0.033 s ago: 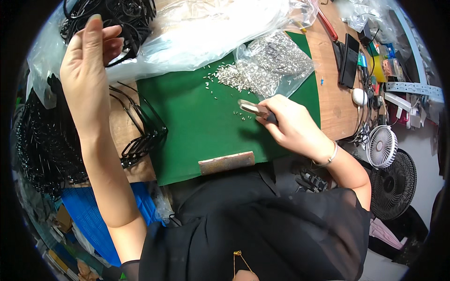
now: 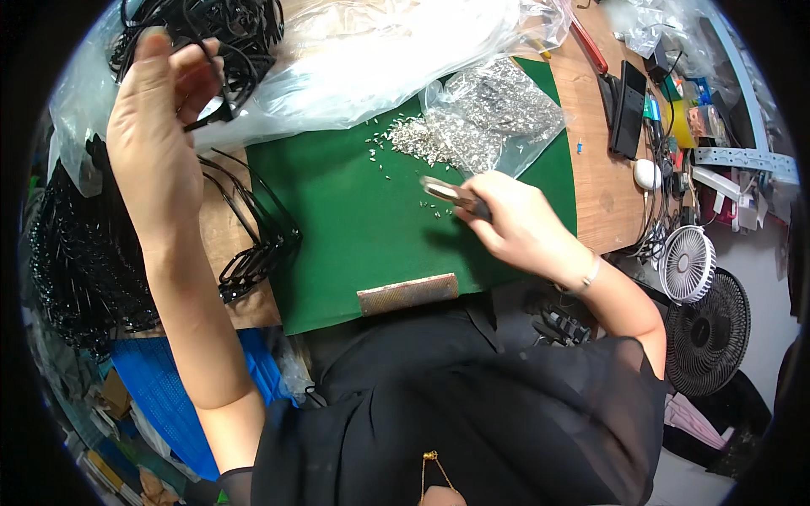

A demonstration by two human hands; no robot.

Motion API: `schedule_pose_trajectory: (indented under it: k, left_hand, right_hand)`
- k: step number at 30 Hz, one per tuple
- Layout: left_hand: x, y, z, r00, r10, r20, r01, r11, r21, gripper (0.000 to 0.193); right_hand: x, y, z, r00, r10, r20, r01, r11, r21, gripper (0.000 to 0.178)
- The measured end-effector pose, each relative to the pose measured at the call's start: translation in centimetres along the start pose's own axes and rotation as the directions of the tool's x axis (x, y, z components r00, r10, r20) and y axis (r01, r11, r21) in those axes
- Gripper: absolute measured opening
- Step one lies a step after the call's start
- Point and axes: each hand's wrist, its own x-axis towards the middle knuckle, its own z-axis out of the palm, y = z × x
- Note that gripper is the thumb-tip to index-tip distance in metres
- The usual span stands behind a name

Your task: The person repeatedly picks up black eyeglass frames from a plastic bag, uses pliers to adjust the frame arms, and places the frames back into the bag. This cycle is performed multiple times on different frames.

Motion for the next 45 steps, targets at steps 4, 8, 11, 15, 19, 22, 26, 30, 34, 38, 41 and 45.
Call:
schedule_pose_trajectory:
  k: [4, 8, 11, 15, 19, 22, 26, 30, 34, 38, 41, 45]
  left_hand:
    - [1.3, 2.1, -0.5, 0.883, 0.142, 0.447, 0.378, 0.346, -0.858, 0.020]
    - [1.1, 4.4, -3.6, 0.745, 0.172, 0.644, 0.589, 0.281, -0.757, 0.021]
    - [-4.3, 7.1, -3.0, 0.882, -0.143, 0.450, 0.426, 0.650, -0.629, 0.035]
    - [-14.0, 5.9, 2.1, 0.825, -0.240, 0.511, 0.469, 0.795, -0.384, 0.056]
    - [-15.8, 5.2, 3.3, 0.858, -0.096, 0.504, 0.309, 0.881, -0.358, 0.072]
    - [-14.9, 7.1, 4.1, 0.955, -0.246, 0.166, 0.297, 0.778, -0.554, 0.087]
    - [-16.3, 6.9, 3.1, 0.916, -0.175, 0.360, 0.320, 0.861, -0.395, 0.095]
    - [-17.7, 2.5, 5.5, 0.789, -0.248, 0.563, 0.469, 0.834, -0.290, 0.092]
    - [-18.0, 1.5, 6.9, 0.858, -0.170, 0.484, 0.290, 0.939, -0.183, 0.092]
    - [-18.4, 1.9, 7.7, 0.875, -0.173, 0.451, 0.249, 0.962, -0.114, 0.089]
    - [-18.7, 2.0, 8.3, 0.905, -0.149, 0.399, 0.192, 0.979, -0.069, 0.086]
    - [-19.1, 1.5, 9.0, 0.937, -0.100, 0.334, 0.130, 0.989, -0.067, 0.083]
  right_hand:
    - [1.0, 1.6, 3.1, 0.993, 0.067, -0.094, -0.069, 0.997, -0.019, 0.013]
    - [0.9, 2.0, 3.3, 0.996, 0.071, -0.051, -0.069, 0.997, 0.037, 0.013]
    - [1.8, 1.5, 3.7, 0.999, 0.017, -0.038, -0.018, 1.000, -0.020, 0.015]
    - [1.2, 1.7, 4.4, 0.993, -0.008, -0.121, -0.006, 0.993, -0.119, 0.017]
    - [1.5, 2.1, 4.9, 0.979, -0.120, -0.163, 0.102, 0.988, -0.115, 0.018]
    - [1.5, 1.9, 4.1, 0.991, -0.002, -0.135, 0.005, 1.000, 0.025, 0.016]
    - [-0.4, 0.9, 1.7, 0.967, 0.218, -0.131, -0.151, 0.906, 0.396, 0.020]
    - [-3.0, -1.2, 1.2, 0.942, 0.313, 0.120, -0.307, 0.662, 0.684, 0.018]
    - [-4.6, -3.3, -0.4, 0.950, 0.300, 0.085, -0.229, 0.485, 0.844, 0.011]
    - [-5.1, -4.4, 0.9, 0.977, 0.165, -0.139, -0.016, 0.697, 0.717, 0.012]
    - [-5.3, -4.6, 1.6, 0.962, 0.231, -0.144, -0.033, 0.624, 0.781, 0.013]
    - [-5.3, -4.9, 1.8, 0.936, 0.349, -0.036, -0.103, 0.372, 0.922, 0.013]
